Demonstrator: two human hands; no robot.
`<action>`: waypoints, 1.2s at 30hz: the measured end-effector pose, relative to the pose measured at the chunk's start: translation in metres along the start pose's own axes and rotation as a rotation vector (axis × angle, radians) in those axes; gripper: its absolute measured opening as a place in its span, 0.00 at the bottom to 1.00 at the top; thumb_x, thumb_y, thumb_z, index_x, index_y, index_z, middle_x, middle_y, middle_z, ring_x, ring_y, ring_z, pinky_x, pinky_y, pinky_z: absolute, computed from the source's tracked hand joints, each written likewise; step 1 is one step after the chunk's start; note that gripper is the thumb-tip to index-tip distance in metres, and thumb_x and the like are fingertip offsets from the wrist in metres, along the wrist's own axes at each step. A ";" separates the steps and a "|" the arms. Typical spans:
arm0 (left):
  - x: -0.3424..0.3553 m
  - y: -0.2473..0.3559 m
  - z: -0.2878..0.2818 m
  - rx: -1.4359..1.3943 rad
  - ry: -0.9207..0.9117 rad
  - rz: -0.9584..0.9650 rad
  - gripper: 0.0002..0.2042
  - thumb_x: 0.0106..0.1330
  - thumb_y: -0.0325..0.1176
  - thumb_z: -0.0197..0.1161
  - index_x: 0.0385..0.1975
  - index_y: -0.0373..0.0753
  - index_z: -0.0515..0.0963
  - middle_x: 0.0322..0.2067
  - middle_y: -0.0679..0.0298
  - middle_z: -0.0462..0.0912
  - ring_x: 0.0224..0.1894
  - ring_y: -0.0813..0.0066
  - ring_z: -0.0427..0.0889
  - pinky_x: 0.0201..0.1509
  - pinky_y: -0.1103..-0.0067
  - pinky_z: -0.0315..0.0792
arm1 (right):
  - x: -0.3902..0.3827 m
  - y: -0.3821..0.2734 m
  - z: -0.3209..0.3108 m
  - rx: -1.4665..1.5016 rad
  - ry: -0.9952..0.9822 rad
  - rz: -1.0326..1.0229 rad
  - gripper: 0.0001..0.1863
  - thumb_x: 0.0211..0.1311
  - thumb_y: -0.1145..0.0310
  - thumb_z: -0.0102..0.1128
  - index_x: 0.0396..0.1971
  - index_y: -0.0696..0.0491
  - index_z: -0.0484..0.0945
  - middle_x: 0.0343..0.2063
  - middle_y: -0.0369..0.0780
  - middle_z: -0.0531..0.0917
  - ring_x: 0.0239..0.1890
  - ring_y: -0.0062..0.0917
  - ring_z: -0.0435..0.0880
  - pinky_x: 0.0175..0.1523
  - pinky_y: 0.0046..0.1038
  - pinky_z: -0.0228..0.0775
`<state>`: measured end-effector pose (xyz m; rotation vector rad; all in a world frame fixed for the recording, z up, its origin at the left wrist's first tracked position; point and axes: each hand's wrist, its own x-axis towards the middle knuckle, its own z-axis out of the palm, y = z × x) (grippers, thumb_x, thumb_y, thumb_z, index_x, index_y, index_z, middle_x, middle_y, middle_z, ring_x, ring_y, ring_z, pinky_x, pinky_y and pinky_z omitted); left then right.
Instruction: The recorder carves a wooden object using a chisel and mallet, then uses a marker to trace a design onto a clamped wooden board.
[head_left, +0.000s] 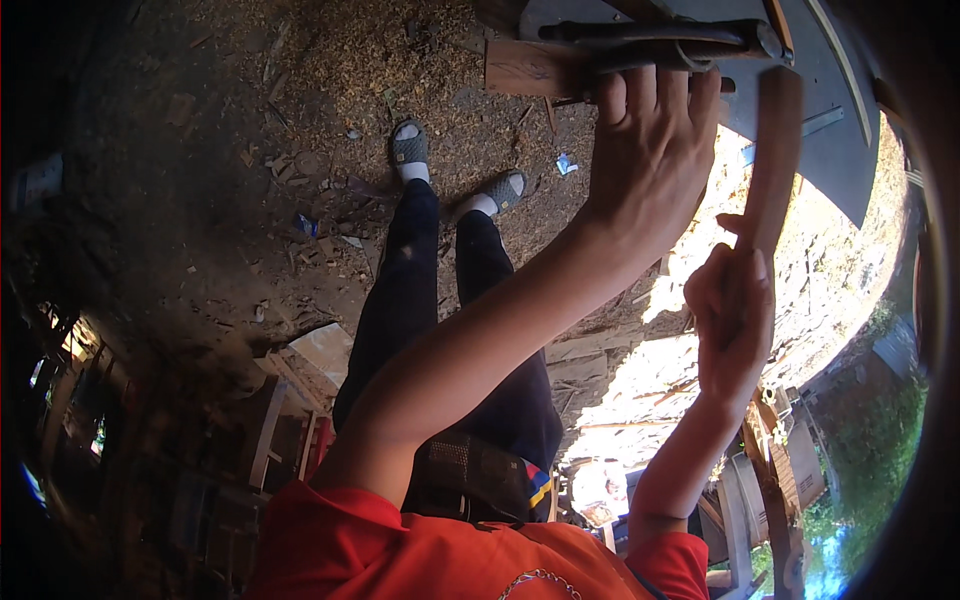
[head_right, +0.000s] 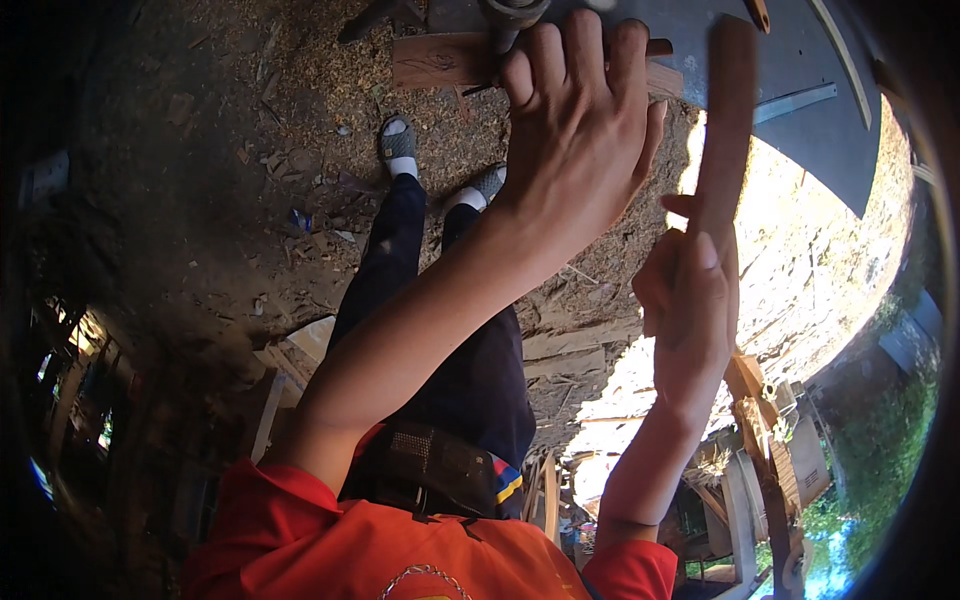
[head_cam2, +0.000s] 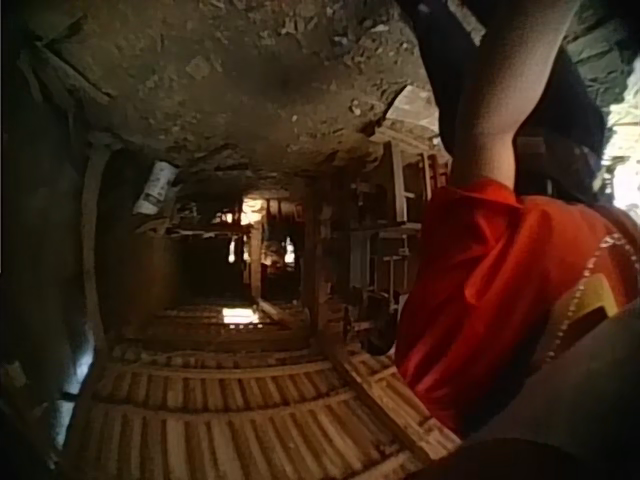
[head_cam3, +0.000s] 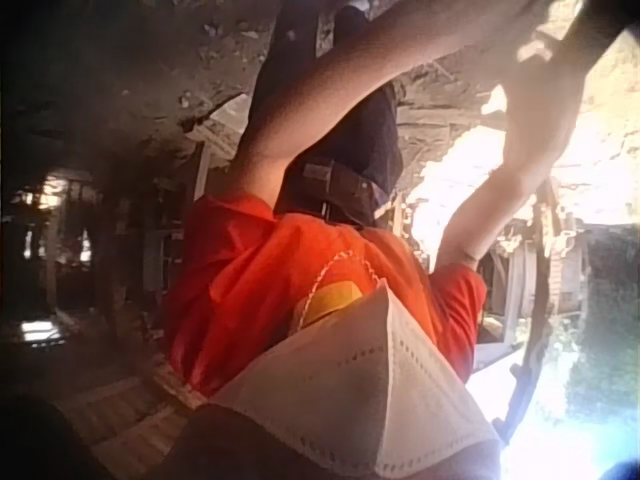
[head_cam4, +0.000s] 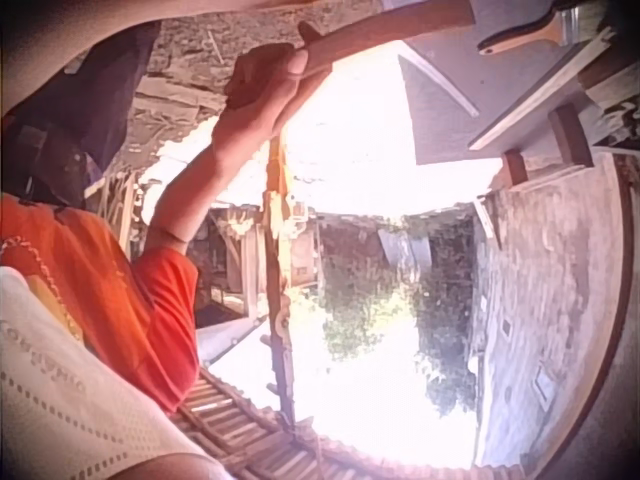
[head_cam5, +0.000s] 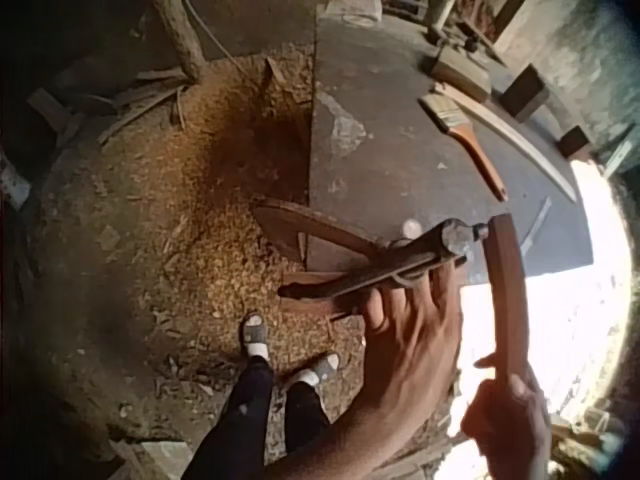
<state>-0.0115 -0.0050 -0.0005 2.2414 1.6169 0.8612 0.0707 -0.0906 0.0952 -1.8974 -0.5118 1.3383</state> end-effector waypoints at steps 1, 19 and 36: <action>0.000 0.000 -0.001 -0.002 0.000 0.001 0.23 0.50 0.34 0.64 0.47 0.32 0.74 0.43 0.49 0.71 0.46 0.57 0.70 0.49 0.65 0.60 | -0.003 -0.002 -0.001 -0.215 -0.098 -0.013 0.25 0.75 0.56 0.40 0.57 0.63 0.65 0.19 0.29 0.61 0.17 0.11 0.52 0.22 0.16 0.43; -0.006 -0.006 -0.009 -0.145 -0.072 0.169 0.15 0.51 0.31 0.64 0.37 0.33 0.73 0.36 0.54 0.71 0.41 0.64 0.70 0.42 0.69 0.63 | -0.006 0.014 0.004 0.456 0.372 -0.223 0.25 0.77 0.57 0.37 0.60 0.63 0.63 0.27 0.34 0.65 0.18 0.15 0.53 0.26 0.19 0.48; -0.005 -0.008 -0.002 -0.171 -0.036 0.178 0.13 0.53 0.32 0.64 0.36 0.36 0.72 0.34 0.57 0.68 0.39 0.63 0.68 0.42 0.63 0.60 | -0.008 0.021 -0.010 0.440 0.363 -0.281 0.25 0.76 0.58 0.38 0.60 0.63 0.64 0.25 0.34 0.62 0.20 0.16 0.52 0.26 0.19 0.47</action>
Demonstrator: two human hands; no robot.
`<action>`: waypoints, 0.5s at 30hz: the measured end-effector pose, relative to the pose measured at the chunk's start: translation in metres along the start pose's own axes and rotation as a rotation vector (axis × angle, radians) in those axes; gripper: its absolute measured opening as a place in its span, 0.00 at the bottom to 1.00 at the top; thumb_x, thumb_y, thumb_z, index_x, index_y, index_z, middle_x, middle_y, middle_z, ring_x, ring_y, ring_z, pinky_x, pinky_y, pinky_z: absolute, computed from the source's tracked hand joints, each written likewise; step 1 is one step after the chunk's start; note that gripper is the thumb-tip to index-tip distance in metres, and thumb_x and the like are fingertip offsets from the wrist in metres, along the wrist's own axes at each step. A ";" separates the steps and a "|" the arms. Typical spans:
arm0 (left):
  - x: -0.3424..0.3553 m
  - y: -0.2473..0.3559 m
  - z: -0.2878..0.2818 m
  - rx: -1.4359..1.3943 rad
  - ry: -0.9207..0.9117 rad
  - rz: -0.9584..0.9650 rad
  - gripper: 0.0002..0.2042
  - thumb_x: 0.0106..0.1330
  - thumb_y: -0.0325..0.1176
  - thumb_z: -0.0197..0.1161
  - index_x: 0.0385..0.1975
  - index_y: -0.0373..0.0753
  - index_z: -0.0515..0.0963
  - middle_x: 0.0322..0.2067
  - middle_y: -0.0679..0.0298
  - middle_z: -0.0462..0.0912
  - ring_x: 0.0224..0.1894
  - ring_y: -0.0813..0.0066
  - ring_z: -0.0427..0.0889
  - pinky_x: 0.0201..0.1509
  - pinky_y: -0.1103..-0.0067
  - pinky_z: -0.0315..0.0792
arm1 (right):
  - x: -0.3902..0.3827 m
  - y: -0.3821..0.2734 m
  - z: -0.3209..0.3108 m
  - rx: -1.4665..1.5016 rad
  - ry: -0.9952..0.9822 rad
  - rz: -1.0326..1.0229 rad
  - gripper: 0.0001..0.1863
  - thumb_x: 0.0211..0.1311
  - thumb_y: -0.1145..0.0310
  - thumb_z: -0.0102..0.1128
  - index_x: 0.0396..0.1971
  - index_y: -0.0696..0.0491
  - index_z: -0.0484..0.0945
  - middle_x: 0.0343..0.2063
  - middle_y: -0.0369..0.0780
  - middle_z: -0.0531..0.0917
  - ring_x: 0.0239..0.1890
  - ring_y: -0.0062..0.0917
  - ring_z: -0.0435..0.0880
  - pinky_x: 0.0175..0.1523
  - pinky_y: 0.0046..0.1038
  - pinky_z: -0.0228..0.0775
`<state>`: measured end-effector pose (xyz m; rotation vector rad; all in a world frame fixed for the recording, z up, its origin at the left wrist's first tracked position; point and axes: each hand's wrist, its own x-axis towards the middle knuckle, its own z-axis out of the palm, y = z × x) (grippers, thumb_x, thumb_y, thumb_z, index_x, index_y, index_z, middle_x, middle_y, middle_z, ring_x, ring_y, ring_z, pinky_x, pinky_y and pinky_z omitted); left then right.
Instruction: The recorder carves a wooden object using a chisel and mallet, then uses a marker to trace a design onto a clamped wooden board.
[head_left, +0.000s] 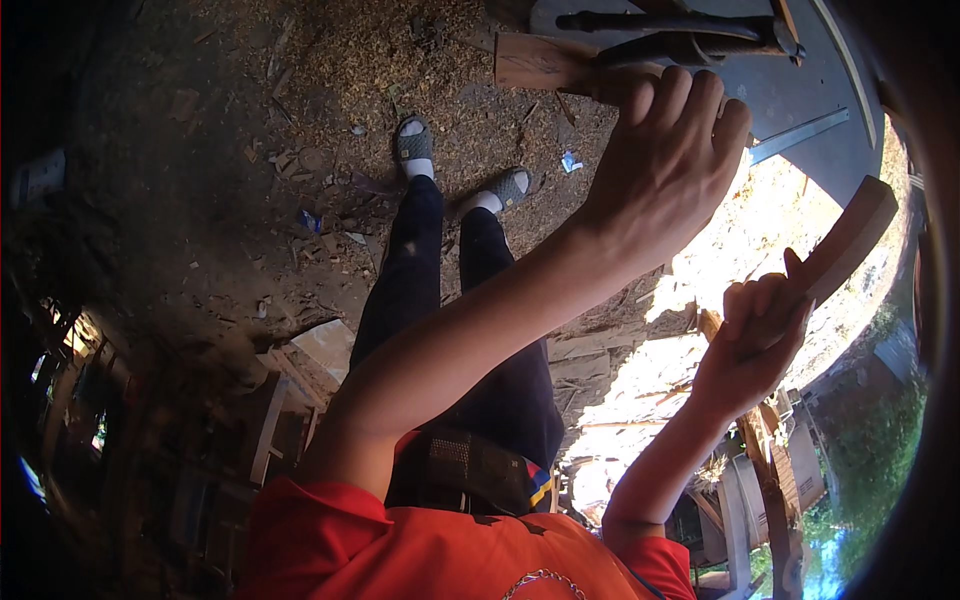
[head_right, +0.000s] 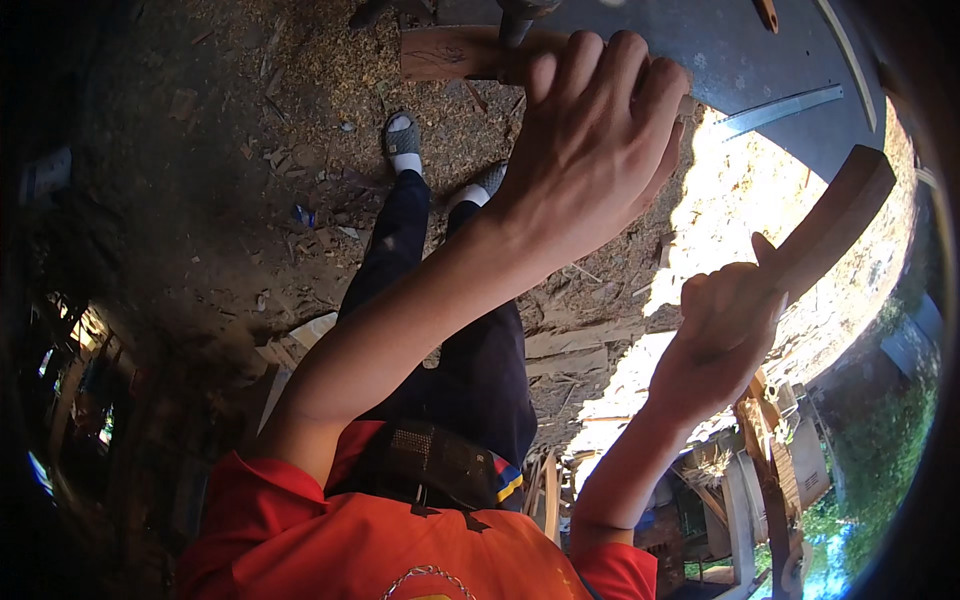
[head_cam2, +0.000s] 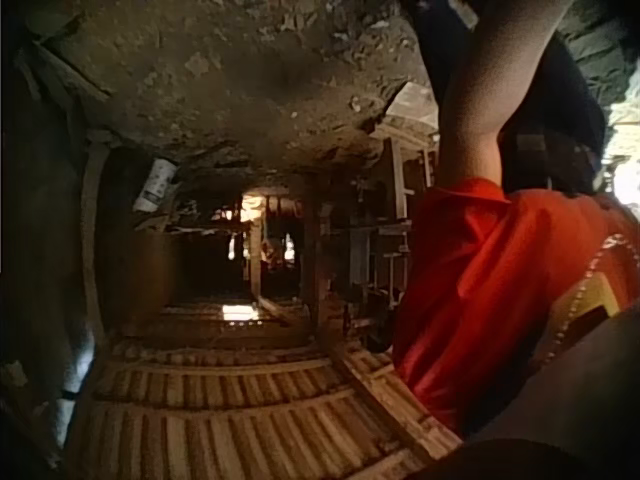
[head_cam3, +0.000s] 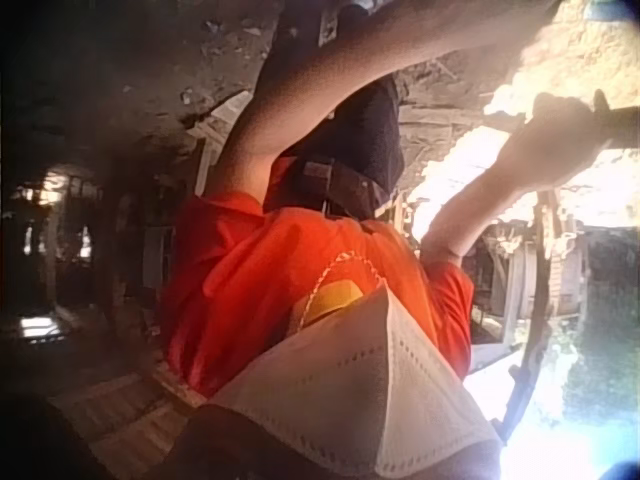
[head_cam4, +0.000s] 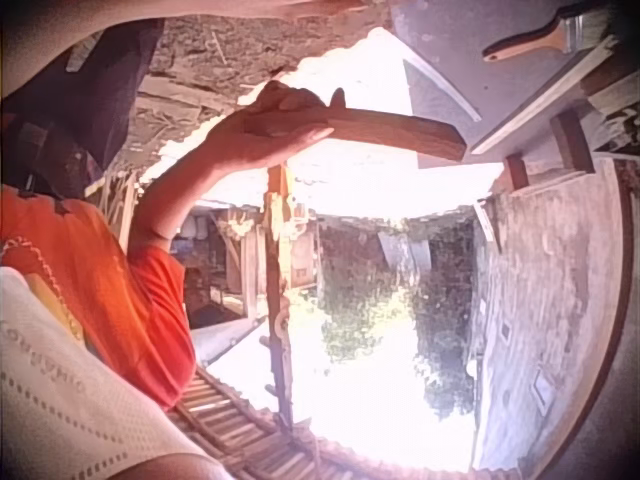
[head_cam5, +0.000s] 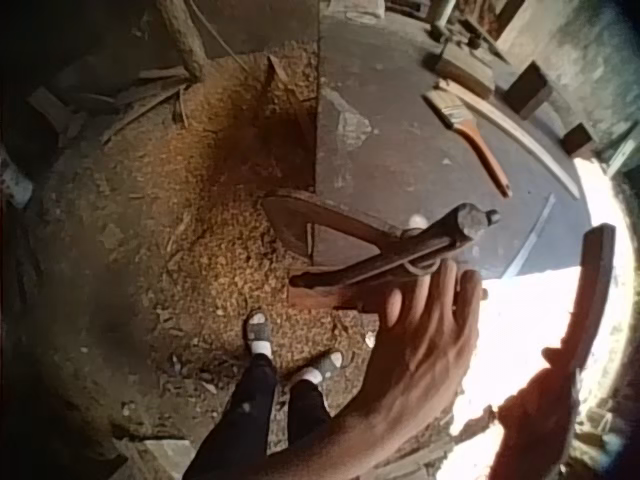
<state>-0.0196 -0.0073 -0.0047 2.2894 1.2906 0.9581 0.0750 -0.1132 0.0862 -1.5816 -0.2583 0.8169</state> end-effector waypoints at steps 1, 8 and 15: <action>0.000 0.000 0.000 0.007 -0.040 -0.021 0.16 0.53 0.32 0.66 0.39 0.37 0.71 0.34 0.58 0.67 0.38 0.64 0.66 0.40 0.66 0.56 | 0.001 0.001 0.000 0.026 0.065 0.023 0.25 0.76 0.58 0.38 0.60 0.63 0.63 0.25 0.34 0.62 0.19 0.16 0.52 0.26 0.19 0.47; -0.002 0.000 -0.002 0.024 -0.054 -0.007 0.15 0.55 0.33 0.65 0.38 0.37 0.71 0.35 0.58 0.67 0.39 0.64 0.66 0.40 0.66 0.57 | -0.008 -0.006 0.001 -0.369 -0.281 0.155 0.26 0.72 0.56 0.46 0.57 0.63 0.65 0.20 0.30 0.62 0.20 0.11 0.54 0.24 0.17 0.45; -0.008 -0.003 -0.003 0.027 -0.044 -0.085 0.16 0.57 0.36 0.65 0.39 0.35 0.71 0.37 0.55 0.67 0.41 0.62 0.66 0.41 0.65 0.57 | 0.003 -0.012 -0.014 -0.101 -0.086 0.072 0.24 0.74 0.57 0.42 0.57 0.62 0.67 0.21 0.30 0.59 0.19 0.13 0.53 0.25 0.17 0.47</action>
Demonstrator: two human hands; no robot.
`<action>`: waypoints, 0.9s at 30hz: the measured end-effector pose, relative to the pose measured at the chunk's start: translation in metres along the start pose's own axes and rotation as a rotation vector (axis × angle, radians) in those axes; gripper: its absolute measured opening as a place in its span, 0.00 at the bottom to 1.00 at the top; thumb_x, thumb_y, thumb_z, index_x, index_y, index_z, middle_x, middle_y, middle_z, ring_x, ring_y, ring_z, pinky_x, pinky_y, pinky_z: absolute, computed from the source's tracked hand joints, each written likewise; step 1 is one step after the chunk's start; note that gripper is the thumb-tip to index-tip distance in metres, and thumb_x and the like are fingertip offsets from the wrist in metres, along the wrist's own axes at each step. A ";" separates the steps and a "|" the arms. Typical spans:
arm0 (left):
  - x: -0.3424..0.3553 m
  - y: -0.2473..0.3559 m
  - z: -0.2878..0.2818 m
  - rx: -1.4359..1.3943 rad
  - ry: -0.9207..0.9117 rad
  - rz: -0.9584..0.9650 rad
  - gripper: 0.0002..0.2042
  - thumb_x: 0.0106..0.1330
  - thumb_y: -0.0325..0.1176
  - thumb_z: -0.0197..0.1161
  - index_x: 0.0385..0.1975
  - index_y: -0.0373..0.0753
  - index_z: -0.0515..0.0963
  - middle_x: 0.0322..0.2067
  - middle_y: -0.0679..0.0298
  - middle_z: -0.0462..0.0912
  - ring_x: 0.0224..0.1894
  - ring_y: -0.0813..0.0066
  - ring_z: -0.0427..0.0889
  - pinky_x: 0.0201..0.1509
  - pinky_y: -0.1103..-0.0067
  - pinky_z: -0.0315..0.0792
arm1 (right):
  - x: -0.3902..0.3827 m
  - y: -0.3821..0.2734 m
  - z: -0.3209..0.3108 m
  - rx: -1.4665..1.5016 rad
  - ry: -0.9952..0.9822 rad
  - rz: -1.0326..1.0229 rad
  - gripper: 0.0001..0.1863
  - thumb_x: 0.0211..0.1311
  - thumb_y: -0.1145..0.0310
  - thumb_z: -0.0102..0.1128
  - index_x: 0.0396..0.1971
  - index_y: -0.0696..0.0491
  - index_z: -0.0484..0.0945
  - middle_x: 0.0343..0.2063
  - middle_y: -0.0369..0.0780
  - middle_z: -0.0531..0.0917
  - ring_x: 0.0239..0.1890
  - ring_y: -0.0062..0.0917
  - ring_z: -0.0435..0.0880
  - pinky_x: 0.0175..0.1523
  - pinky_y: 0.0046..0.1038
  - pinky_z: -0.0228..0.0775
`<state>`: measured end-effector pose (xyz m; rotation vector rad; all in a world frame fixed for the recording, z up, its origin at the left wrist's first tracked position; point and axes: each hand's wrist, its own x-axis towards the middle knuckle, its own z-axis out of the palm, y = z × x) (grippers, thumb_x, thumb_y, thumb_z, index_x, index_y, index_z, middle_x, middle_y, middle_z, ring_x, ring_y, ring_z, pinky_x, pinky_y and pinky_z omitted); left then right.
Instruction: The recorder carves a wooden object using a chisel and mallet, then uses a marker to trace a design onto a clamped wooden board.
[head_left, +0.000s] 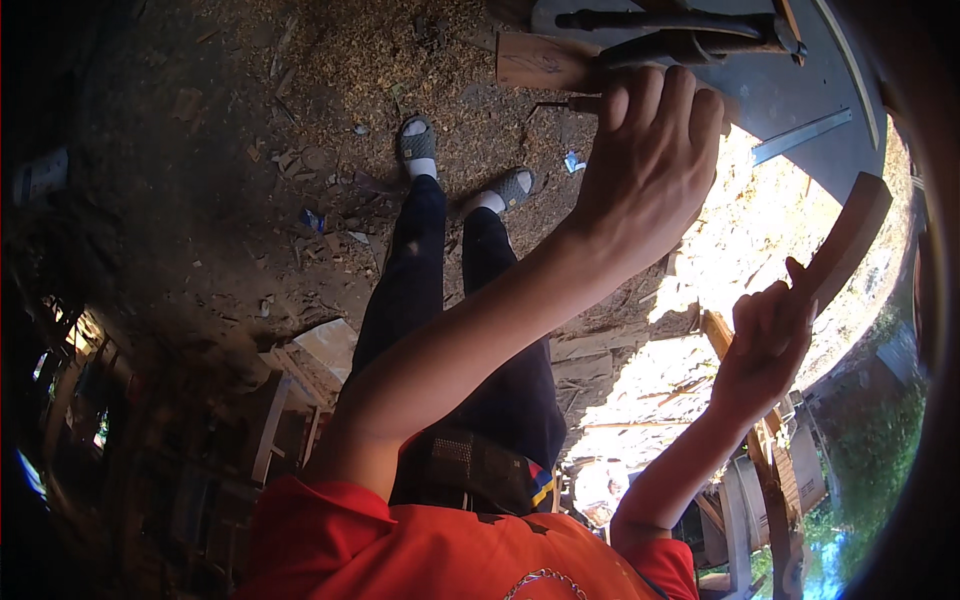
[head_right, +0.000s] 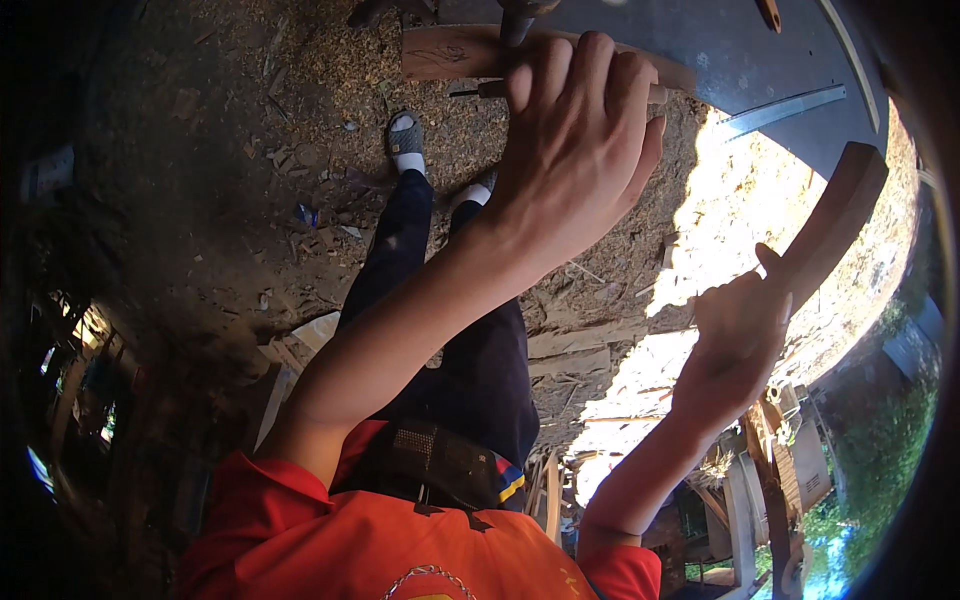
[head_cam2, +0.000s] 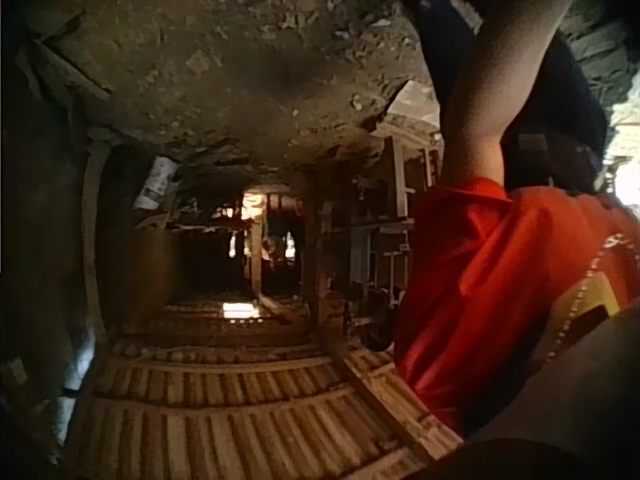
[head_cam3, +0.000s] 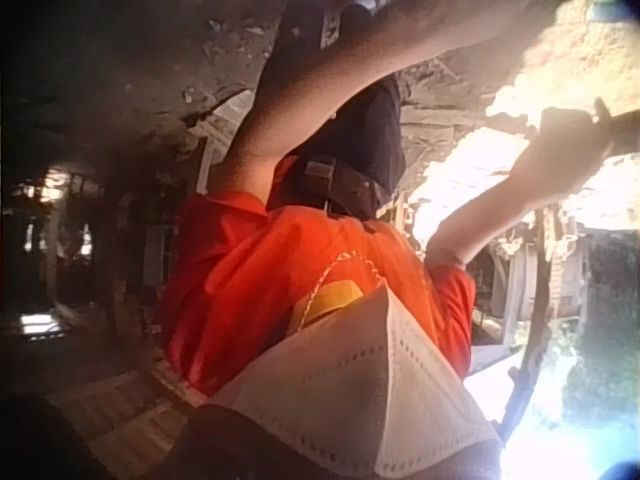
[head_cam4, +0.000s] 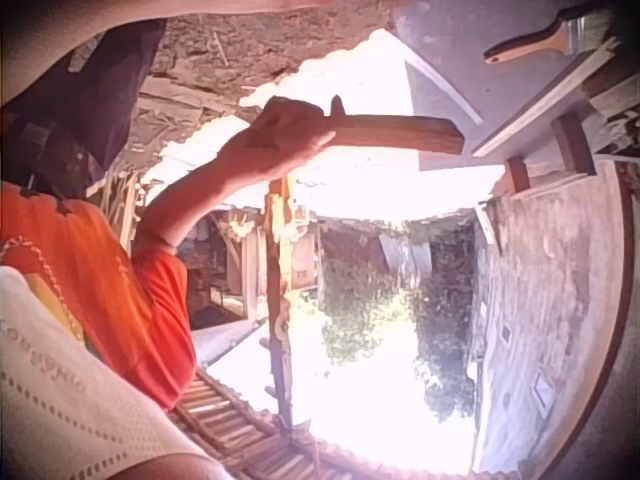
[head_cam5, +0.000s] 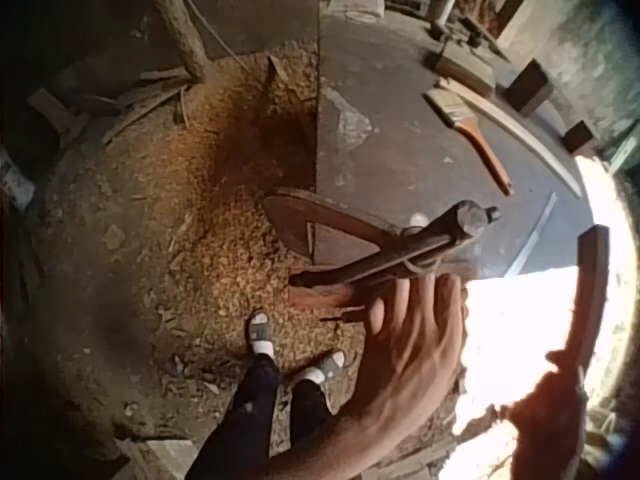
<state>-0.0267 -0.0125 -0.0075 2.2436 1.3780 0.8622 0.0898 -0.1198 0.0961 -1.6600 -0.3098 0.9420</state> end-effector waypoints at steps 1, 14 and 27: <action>0.000 0.002 0.000 -0.012 -0.003 0.011 0.15 0.57 0.36 0.64 0.40 0.35 0.71 0.37 0.55 0.67 0.41 0.62 0.67 0.41 0.65 0.58 | 0.001 0.003 0.000 0.028 -0.081 -0.023 0.24 0.74 0.57 0.42 0.57 0.62 0.67 0.21 0.30 0.59 0.19 0.13 0.53 0.25 0.17 0.47; 0.005 -0.010 -0.029 -0.211 0.130 0.115 0.07 0.54 0.34 0.65 0.23 0.39 0.75 0.27 0.62 0.76 0.32 0.70 0.72 0.40 0.71 0.64 | -0.047 0.042 0.026 -0.155 -0.002 0.063 0.30 0.71 0.49 0.43 0.53 0.63 0.65 0.21 0.35 0.66 0.15 0.15 0.60 0.17 0.18 0.49; -0.008 -0.027 -0.035 -0.266 -0.151 0.277 0.10 0.47 0.36 0.72 0.19 0.45 0.75 0.19 0.72 0.73 0.24 0.77 0.74 0.32 0.76 0.64 | -0.094 0.072 0.042 -0.027 0.136 0.085 0.33 0.67 0.44 0.49 0.53 0.62 0.63 0.22 0.37 0.67 0.15 0.18 0.61 0.18 0.20 0.52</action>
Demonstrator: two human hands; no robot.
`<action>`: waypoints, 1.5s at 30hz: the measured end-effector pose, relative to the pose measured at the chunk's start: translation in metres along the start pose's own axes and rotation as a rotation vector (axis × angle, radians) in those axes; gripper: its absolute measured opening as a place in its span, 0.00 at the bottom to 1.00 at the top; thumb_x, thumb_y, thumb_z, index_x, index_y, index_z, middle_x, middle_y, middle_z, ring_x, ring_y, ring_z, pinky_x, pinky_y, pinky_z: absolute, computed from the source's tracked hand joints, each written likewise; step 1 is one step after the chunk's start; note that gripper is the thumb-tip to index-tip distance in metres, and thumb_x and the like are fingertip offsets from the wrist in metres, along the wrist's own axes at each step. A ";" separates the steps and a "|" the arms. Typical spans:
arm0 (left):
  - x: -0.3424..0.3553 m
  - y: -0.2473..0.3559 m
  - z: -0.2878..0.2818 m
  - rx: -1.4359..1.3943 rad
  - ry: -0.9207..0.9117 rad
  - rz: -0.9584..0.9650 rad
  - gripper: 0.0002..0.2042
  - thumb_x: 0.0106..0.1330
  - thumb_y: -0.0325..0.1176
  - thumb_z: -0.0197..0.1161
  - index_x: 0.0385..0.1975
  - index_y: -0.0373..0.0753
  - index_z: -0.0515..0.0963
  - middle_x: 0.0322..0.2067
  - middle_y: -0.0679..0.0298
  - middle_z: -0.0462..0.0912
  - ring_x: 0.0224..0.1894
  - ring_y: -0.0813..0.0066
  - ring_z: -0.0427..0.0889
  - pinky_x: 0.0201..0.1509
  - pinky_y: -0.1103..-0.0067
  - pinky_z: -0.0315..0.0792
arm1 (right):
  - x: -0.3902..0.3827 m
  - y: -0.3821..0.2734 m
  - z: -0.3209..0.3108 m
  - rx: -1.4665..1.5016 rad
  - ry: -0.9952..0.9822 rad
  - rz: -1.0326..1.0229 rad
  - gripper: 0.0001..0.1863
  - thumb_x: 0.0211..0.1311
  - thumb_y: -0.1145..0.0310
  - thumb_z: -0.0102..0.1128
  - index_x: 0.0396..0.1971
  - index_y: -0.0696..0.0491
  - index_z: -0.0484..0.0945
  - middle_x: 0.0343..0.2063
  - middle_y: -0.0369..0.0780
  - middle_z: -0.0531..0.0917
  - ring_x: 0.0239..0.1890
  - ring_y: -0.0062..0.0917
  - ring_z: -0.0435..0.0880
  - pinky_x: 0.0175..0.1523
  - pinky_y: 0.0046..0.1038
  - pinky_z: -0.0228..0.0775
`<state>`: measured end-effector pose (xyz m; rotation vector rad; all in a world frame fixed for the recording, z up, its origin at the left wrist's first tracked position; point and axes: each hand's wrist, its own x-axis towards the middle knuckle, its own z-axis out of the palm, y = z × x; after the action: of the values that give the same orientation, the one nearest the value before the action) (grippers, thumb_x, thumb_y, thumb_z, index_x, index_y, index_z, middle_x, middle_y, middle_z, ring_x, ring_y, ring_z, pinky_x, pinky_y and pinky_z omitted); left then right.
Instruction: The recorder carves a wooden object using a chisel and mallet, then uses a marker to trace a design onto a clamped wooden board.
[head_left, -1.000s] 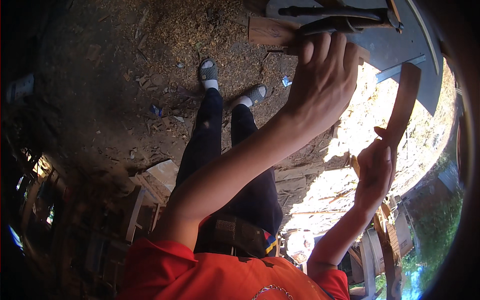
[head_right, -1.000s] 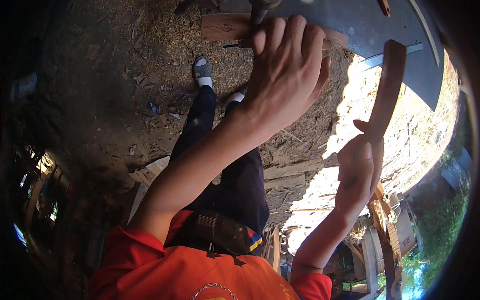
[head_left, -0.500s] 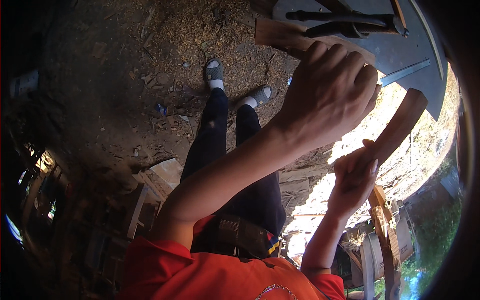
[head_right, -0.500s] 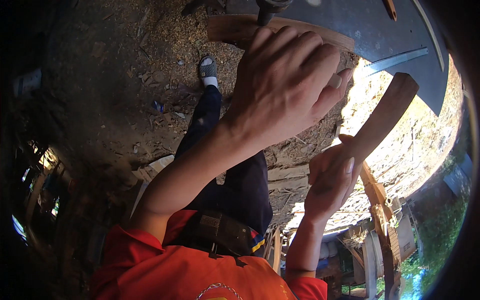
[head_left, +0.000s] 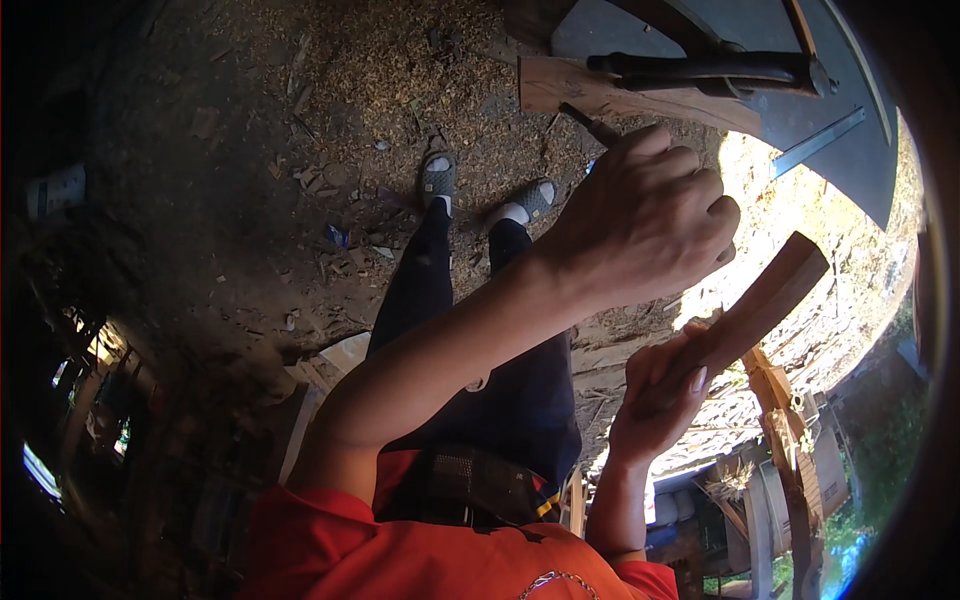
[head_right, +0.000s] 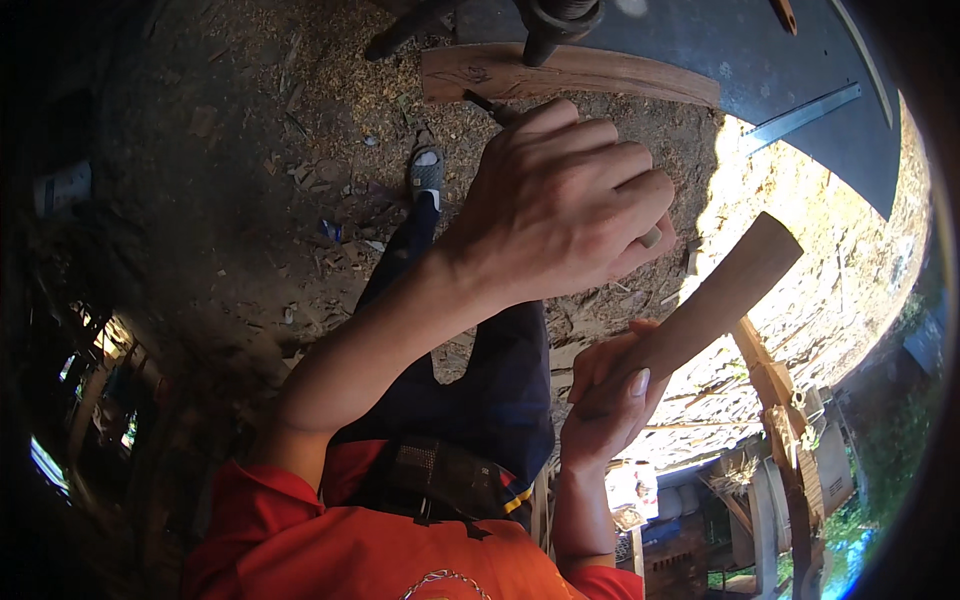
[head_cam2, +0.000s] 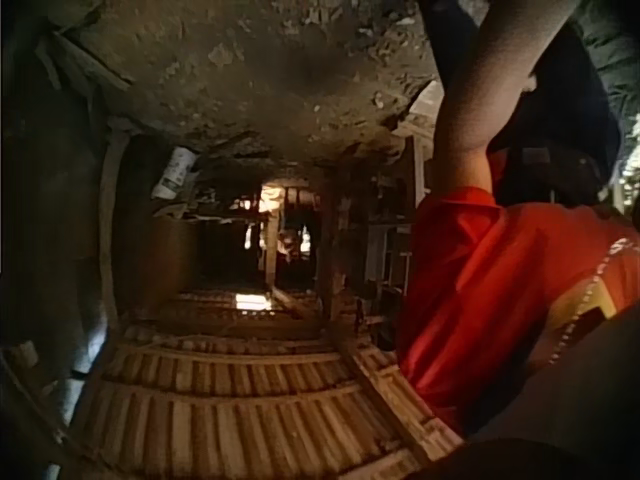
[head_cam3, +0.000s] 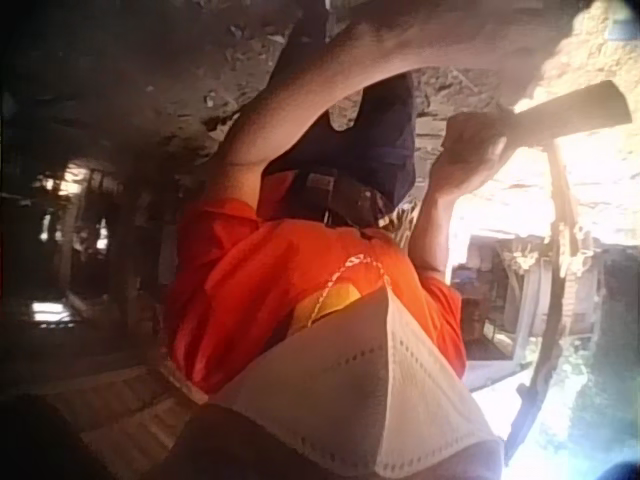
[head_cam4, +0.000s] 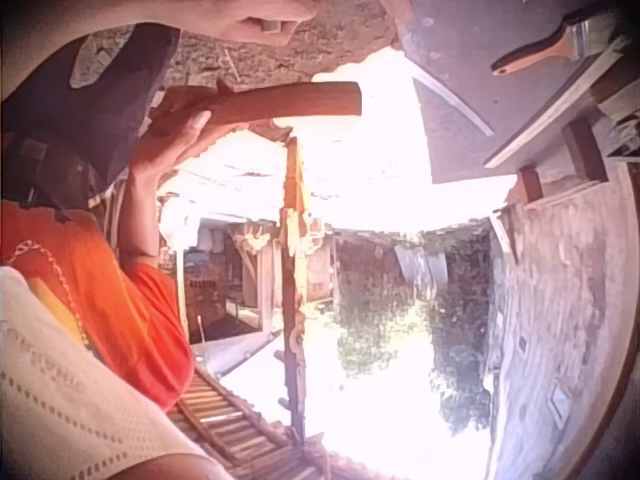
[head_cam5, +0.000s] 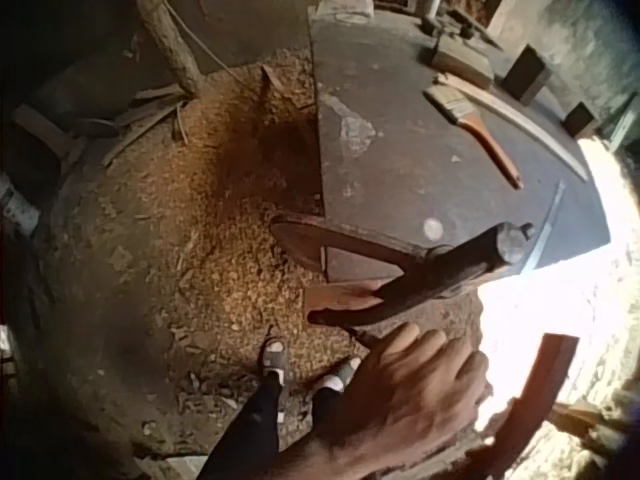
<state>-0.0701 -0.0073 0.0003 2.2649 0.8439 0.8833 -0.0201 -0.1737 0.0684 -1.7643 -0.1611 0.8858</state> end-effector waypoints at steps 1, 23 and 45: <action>0.000 -0.001 0.000 0.011 -0.007 0.014 0.11 0.47 0.36 0.72 0.19 0.45 0.74 0.19 0.72 0.73 0.24 0.77 0.74 0.31 0.77 0.64 | -0.004 0.002 0.003 0.011 0.025 0.000 0.33 0.67 0.44 0.49 0.53 0.62 0.63 0.22 0.37 0.67 0.15 0.18 0.61 0.18 0.20 0.52; 0.003 -0.022 -0.007 -0.104 0.043 0.255 0.11 0.51 0.35 0.68 0.19 0.46 0.69 0.16 0.71 0.70 0.19 0.77 0.77 0.21 0.78 0.70 | -0.059 -0.008 0.079 0.206 0.500 -0.220 0.32 0.61 0.50 0.49 0.57 0.58 0.58 0.23 0.35 0.68 0.15 0.18 0.62 0.28 0.23 0.57; 0.007 -0.024 0.005 0.043 0.049 0.193 0.09 0.52 0.30 0.65 0.19 0.45 0.70 0.15 0.70 0.70 0.19 0.78 0.78 0.19 0.79 0.70 | -0.055 0.022 0.084 0.298 0.336 -0.083 0.33 0.58 0.45 0.57 0.50 0.57 0.62 0.21 0.37 0.71 0.18 0.19 0.67 0.20 0.18 0.57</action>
<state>-0.0708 0.0122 -0.0164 2.4011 0.6797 1.0195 -0.1189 -0.1465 0.0661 -1.5865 0.1123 0.5132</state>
